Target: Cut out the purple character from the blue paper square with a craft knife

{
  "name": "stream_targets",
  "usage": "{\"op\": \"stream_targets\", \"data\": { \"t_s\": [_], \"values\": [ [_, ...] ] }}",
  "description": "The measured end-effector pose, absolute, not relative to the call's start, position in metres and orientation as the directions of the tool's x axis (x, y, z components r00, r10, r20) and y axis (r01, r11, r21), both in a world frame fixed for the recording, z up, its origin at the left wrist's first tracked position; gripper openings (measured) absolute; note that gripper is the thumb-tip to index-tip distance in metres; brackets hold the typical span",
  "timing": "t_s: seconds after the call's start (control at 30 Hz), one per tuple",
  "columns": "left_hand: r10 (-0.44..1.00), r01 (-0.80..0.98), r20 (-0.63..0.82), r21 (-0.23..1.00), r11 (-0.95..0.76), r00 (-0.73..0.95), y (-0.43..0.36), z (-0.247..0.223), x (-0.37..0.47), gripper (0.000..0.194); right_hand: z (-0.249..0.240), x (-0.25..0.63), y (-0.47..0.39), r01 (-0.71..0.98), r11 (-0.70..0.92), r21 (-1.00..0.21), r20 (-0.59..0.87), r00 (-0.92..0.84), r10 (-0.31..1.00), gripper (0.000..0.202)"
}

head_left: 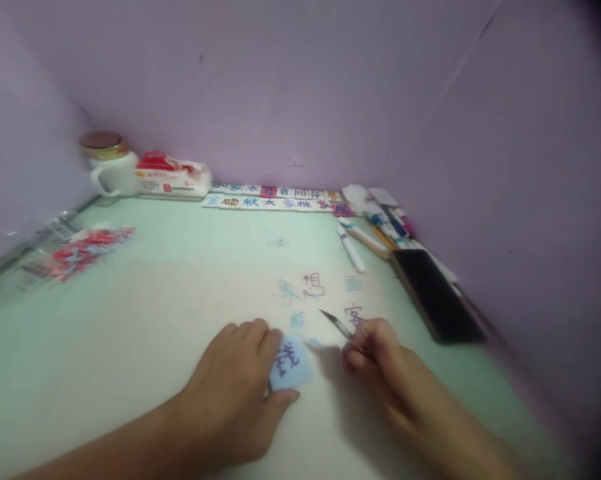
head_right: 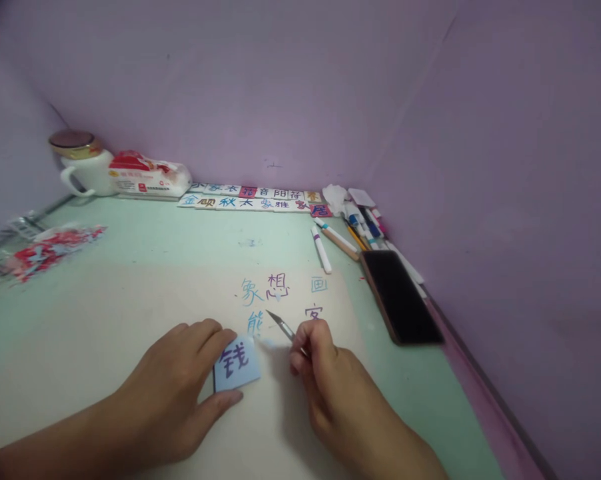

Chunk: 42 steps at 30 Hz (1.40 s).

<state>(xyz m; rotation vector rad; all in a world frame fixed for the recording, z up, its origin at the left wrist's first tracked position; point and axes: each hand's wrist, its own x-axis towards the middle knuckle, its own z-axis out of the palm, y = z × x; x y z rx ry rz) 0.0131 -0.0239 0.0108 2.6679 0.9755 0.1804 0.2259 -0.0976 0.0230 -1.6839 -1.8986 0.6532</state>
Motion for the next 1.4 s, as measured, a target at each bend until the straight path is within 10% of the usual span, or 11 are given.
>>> {"op": "stream_targets", "data": {
  "t_s": [0.23,0.47,0.9,1.17,1.4],
  "values": [
    [0.638,0.607,-0.034,0.349,-0.714,0.77,-0.028,0.017,0.015,0.026,0.009,0.225,-0.099,0.85,-0.001,-0.527,0.138,0.087,0.987,0.005],
    [0.66,0.628,-0.044,0.361,-0.689,0.75,-0.029,0.014,0.016,0.028,0.008,0.209,-0.102,0.717,0.0,-0.698,0.113,0.11,0.988,0.007],
    [0.659,0.606,0.051,0.346,-0.716,0.75,-0.031,0.005,0.012,0.028,-0.009,0.207,-0.106,0.774,0.087,-0.627,0.239,0.085,0.967,0.013],
    [0.677,0.622,0.083,0.327,-0.711,0.731,-0.031,0.001,0.015,0.029,-0.002,0.209,-0.102,0.926,0.161,-0.342,0.461,0.016,0.887,0.022],
    [0.672,0.62,0.211,0.267,-0.738,0.709,-0.035,-0.008,0.012,0.04,-0.007,0.205,-0.105,0.907,0.161,-0.388,0.45,0.033,0.893,0.026]
  ]
}}
